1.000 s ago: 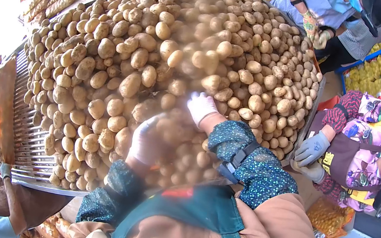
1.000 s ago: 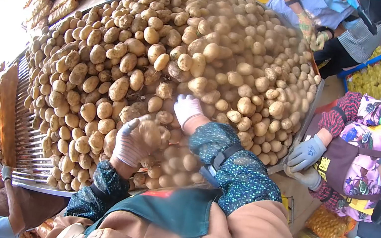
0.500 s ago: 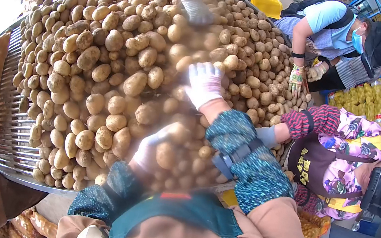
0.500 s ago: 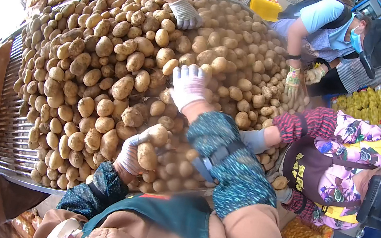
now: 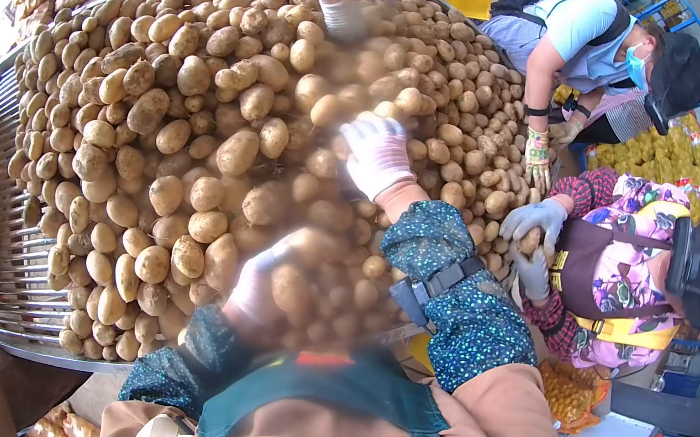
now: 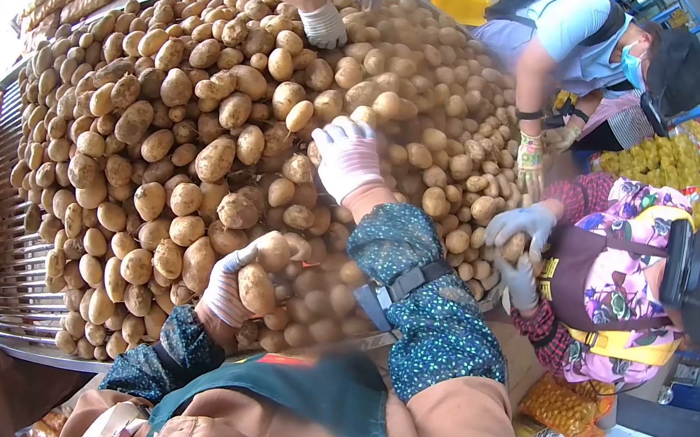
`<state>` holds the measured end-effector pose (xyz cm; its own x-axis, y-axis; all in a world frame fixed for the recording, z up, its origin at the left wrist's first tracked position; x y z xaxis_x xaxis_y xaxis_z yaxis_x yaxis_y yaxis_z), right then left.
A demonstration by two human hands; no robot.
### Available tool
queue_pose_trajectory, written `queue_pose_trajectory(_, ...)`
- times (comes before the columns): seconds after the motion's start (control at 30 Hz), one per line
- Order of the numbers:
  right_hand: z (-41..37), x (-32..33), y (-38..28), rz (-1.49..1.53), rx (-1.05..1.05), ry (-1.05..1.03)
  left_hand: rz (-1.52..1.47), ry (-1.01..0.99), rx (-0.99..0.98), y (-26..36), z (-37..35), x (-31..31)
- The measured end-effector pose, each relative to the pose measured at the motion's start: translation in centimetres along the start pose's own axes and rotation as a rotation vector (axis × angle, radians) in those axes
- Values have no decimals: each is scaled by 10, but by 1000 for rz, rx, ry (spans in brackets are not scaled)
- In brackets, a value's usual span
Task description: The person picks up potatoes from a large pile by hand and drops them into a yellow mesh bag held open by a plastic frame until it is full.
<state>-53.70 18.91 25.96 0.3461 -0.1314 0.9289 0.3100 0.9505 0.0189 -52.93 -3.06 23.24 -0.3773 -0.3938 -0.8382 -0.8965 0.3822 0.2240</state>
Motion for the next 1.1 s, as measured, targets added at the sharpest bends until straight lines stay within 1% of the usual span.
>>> queue_pose_trajectory(0.03, -4, 1, 2, 13, -31, 35, -20, 22, 5, -2, -3, 1)
queue_pose_trajectory(0.1, -11, 1, 5, 40, -85, 103, -30, -17, 31, -5, -13, -9)
queue_pose_trajectory(0.13, -13, -10, 3, 29, -72, 19, -35, -42, 38, -4, -15, -14)
queue_pose_trajectory(0.2, -24, -31, -4, 2, -51, -149, -62, -5, 26, -7, -17, -11)
queue_pose_trajectory(0.23, -23, -33, -19, -121, 43, -248, -68, 11, 35, -9, -18, -8)
queue_pose_trajectory(0.33, -21, -64, -25, -257, 28, -333, -55, 56, 60, -17, -13, 3)
queue_pose_trajectory(0.37, -14, -71, -21, -246, -2, -365, -44, 70, 66, -18, -12, 6)
queue_pose_trajectory(0.47, -6, -74, -10, 1, -130, -390, -45, 1, 127, -20, -17, -4)
queue_pose_trajectory(0.5, -14, -63, 1, 208, -282, -270, -87, -38, 85, -15, -20, -13)
queue_pose_trajectory(0.6, -60, -61, 11, 1266, -805, 48, -84, 30, 38, -6, -25, -10)
queue_pose_trajectory(0.63, -80, -54, 11, 1421, -989, 80, -98, 19, 51, -4, -29, -21)
queue_pose_trajectory(0.67, -90, -47, 5, 1605, -988, 139, -144, 11, 46, -10, -18, 7)
queue_pose_trajectory(0.73, -111, -34, -7, 1979, -961, 288, -280, 16, 76, -16, -10, 16)
queue_pose_trajectory(0.77, -121, -22, -12, 1996, -943, 341, -143, 85, 47, -15, -7, 18)
queue_pose_trajectory(0.8, -127, -10, -19, 2107, -910, 365, -173, 46, 94, -22, 4, 30)
queue_pose_trajectory(0.87, -141, 13, -31, 2343, -826, 409, -121, 97, 31, -22, 8, 16)
queue_pose_trajectory(0.9, -158, 18, -33, 2387, -822, 494, -145, 32, 71, -27, 2, -3)
queue_pose_trajectory(0.93, -171, 25, -35, 2432, -731, 524, -148, 29, 118, -35, 7, 4)
queue_pose_trajectory(1.0, -209, 35, -42, 2490, -795, 627, -7, -1, 86, -39, 15, 5)
queue_pose_trajectory(1.03, -233, 33, -46, 2548, -831, 712, -16, 13, 94, -46, 17, -1)
queue_pose_trajectory(1.1, -289, 33, -50, 2456, -931, 775, -28, 39, 127, -66, 21, -19)
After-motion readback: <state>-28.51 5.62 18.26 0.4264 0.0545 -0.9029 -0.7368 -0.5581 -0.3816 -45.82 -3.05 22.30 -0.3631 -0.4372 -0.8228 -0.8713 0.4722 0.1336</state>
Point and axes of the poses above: each hand's wrist, its own z-axis towards the middle knuckle, its own x-axis out of the back of the hand, y = z × x, the point moved 10 cm from there along z, towards the middle knuckle, and after that the axes turned 10 degrees about x, right-handed, at the moved point
